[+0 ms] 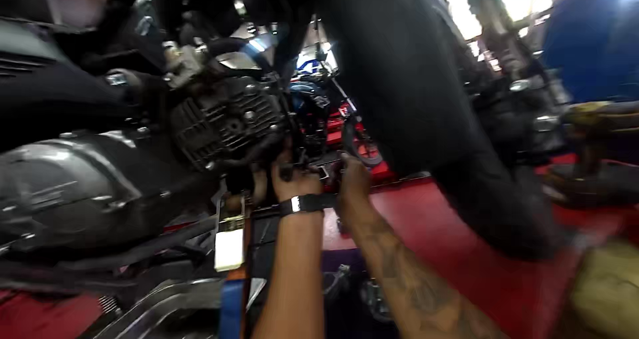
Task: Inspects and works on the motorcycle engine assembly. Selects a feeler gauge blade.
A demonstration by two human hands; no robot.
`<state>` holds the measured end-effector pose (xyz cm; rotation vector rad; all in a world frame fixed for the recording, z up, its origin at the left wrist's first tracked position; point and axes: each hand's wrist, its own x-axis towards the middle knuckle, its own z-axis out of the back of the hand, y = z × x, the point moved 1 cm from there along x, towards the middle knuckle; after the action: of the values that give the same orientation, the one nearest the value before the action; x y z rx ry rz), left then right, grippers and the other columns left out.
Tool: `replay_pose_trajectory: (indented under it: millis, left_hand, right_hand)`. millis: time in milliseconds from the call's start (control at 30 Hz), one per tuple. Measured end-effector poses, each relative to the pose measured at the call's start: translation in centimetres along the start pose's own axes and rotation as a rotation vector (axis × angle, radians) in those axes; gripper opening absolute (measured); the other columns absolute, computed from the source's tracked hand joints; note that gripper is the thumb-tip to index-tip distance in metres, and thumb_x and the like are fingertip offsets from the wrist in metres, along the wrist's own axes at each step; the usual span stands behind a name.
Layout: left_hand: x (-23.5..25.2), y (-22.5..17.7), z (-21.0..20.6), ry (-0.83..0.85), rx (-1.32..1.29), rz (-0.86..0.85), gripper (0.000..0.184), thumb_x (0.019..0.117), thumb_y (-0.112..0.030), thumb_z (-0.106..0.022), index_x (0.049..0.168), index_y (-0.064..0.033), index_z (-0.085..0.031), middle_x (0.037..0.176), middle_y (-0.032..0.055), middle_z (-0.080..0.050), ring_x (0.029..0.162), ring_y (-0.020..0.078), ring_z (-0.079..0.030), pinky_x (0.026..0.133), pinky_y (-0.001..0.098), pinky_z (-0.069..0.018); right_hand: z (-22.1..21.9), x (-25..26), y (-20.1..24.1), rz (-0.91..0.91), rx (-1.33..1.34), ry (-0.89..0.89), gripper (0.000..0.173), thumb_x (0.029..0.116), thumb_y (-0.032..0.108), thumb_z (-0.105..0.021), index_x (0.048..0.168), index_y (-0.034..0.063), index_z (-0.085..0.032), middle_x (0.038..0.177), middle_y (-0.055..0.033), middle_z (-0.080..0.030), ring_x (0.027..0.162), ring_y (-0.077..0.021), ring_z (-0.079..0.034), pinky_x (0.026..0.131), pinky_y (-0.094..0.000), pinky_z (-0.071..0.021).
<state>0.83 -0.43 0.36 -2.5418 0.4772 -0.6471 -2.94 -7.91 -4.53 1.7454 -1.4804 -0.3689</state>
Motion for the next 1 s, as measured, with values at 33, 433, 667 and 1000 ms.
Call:
replay_pose_trajectory:
  millis: [33,433,667,1000]
  left_hand:
    - [0.2,0.1,0.0,0.000,-0.004,0.006,0.017,0.1079,-0.030,-0.047,0.106,-0.0175,-0.059,0.081,-0.0015,-0.055,0.066,0.0106,-0.055,0.056,0.0283,-0.0505]
    - [0.2,-0.4,-0.8,-0.098,-0.004,0.111,0.019,0.1050,-0.036,-0.054,0.113,-0.0211,-0.063,0.081,-0.0023,-0.053,0.066,0.0121,-0.054,0.057,0.0297,-0.0490]
    - [0.1,-0.2,-0.9,-0.127,-0.008,0.092,0.018,0.1036,-0.035,-0.056,0.111,-0.0207,-0.064,0.085,-0.0011,-0.054,0.068,0.0126,-0.055,0.057,0.0285,-0.0483]
    - [0.3,-0.2,-0.7,-0.104,-0.025,0.095,0.019,0.1032,-0.035,-0.057,0.113,-0.0212,-0.065,0.083,-0.0018,-0.054,0.064,0.0114,-0.053,0.054,0.0267,-0.0465]
  right_hand:
    - [0.0,-0.4,0.4,0.012,-0.012,-0.006,0.032,0.1064,0.032,-0.049,0.114,0.0063,-0.068,0.073,-0.0005,-0.062,0.055,-0.0106,-0.055,0.052,-0.0297,-0.0505]
    - [-1.3,-2.1,2.8,-0.124,0.137,-0.105,0.022,0.1076,0.023,-0.049,0.105,0.0079,-0.065,0.066,0.0003,-0.055,0.048,-0.0083,-0.049,0.044,-0.0232,-0.0429]
    - [-1.4,-2.2,3.2,-0.144,0.140,-0.119,0.020,0.1057,0.020,-0.053,0.099,0.0072,-0.066,0.064,-0.0011,-0.055,0.047,-0.0098,-0.049,0.043,-0.0237,-0.0420]
    - [-1.1,-1.7,3.2,-0.039,0.000,-0.089,0.021,0.1070,0.020,-0.053,0.113,0.0082,-0.069,0.074,-0.0044,-0.067,0.057,-0.0124,-0.058,0.048,-0.0265,-0.0436]
